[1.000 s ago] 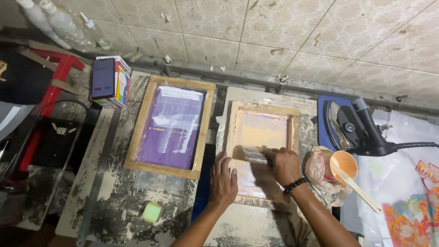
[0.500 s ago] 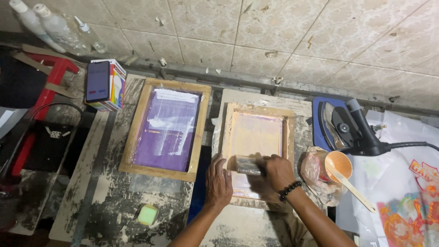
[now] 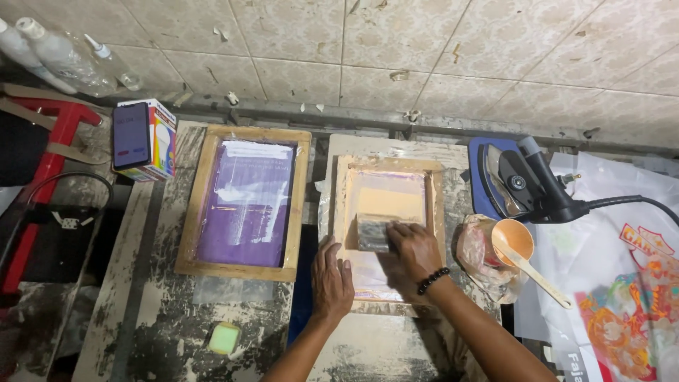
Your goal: The person uses a squeegee to spread orange ink across a screen printing frame. They repeatedly pull the squeegee across the screen to ensure even coverage, occasionally using a wooden stick to add more ink from a cup.
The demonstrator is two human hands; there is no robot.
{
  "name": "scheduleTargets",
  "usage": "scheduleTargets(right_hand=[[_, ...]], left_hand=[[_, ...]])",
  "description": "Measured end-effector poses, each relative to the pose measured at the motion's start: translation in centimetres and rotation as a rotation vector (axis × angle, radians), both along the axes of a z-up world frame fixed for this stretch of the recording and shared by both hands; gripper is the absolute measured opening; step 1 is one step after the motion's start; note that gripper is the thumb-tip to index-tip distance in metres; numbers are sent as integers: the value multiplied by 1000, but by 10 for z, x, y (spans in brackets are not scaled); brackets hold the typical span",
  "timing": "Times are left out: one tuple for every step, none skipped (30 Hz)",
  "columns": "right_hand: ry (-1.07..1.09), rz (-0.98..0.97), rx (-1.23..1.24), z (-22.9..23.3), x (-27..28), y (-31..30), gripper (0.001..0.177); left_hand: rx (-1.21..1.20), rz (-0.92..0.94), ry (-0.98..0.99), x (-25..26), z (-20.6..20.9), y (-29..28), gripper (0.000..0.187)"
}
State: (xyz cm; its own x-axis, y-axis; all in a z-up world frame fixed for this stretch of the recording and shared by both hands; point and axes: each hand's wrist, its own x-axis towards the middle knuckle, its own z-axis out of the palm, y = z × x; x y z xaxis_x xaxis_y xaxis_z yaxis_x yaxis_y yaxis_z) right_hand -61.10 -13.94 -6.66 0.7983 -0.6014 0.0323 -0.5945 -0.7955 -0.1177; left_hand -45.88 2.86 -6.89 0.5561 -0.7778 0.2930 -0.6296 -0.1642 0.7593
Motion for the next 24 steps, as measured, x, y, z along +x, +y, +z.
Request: scheduleTargets(right_hand=[[-2,1,0,5,0,-4,54],[-44,11,-44,11,-1,-12,41],[-86,21,-87,16,-3,-19,36],[-82,15,-85,22,9,-35,36],[-62,-63,-65,27,19,-51,27],[-47,-136,-43,32,33,-67,20],[-48,-136,-39,33,47,-77,20],[44,-189,-11,35,58,-88,19],[135,-243,18,37,70,-99,19],[132,-250,13,36,67,-97,19],[81,-233,66,35,65,-95,15],[41,-203,132,31,62,-84,15],[49,-196,140,30,52,-66,15],[104,-185,181,31,45,-52,13],[159,-173,223,32,37,-39,17],[152,-179,212,30,26,-23,17],[99,-88,179,27,15,-7,10],[56,2,162,22,-2,18,14],[60,-4,166,24,-11,19,14],[122,11,157,26,-19,21,9],[184,26,149,28,-27,23,5],[182,18,145,30,-22,15,5],[127,-21,109,33,-17,6,4],[71,-49,72,34,-10,-3,2]], left_hand=[[0,1,-2,1,0,3,40],[7,2,-10,1,0,1,40],[14,3,-18,0,-1,0,40],[17,-3,-15,0,-1,-1,40],[10,3,-19,-1,-1,-1,40],[6,14,-28,0,-1,-1,41],[10,14,-30,0,1,1,41],[11,15,-37,-1,3,1,40],[12,16,-44,-1,5,0,39],[5,9,-46,0,4,-2,39],[0,8,-30,1,2,-4,40],[9,20,-6,-3,1,4,40],[18,26,1,-4,3,6,40],[-21,16,-1,-2,5,4,40],[-59,6,-3,-1,8,1,40],[-71,0,-8,2,7,-1,40],[-72,7,-10,4,6,-3,40],[-57,14,-3,0,4,3,40],[-52,9,2,2,-6,1,40],[-24,22,-45,3,-16,1,38],[3,34,-92,4,-27,1,37],[-1,27,-95,3,-26,2,37],[5,21,-67,2,-24,4,39],[11,27,-42,2,-23,6,40]])
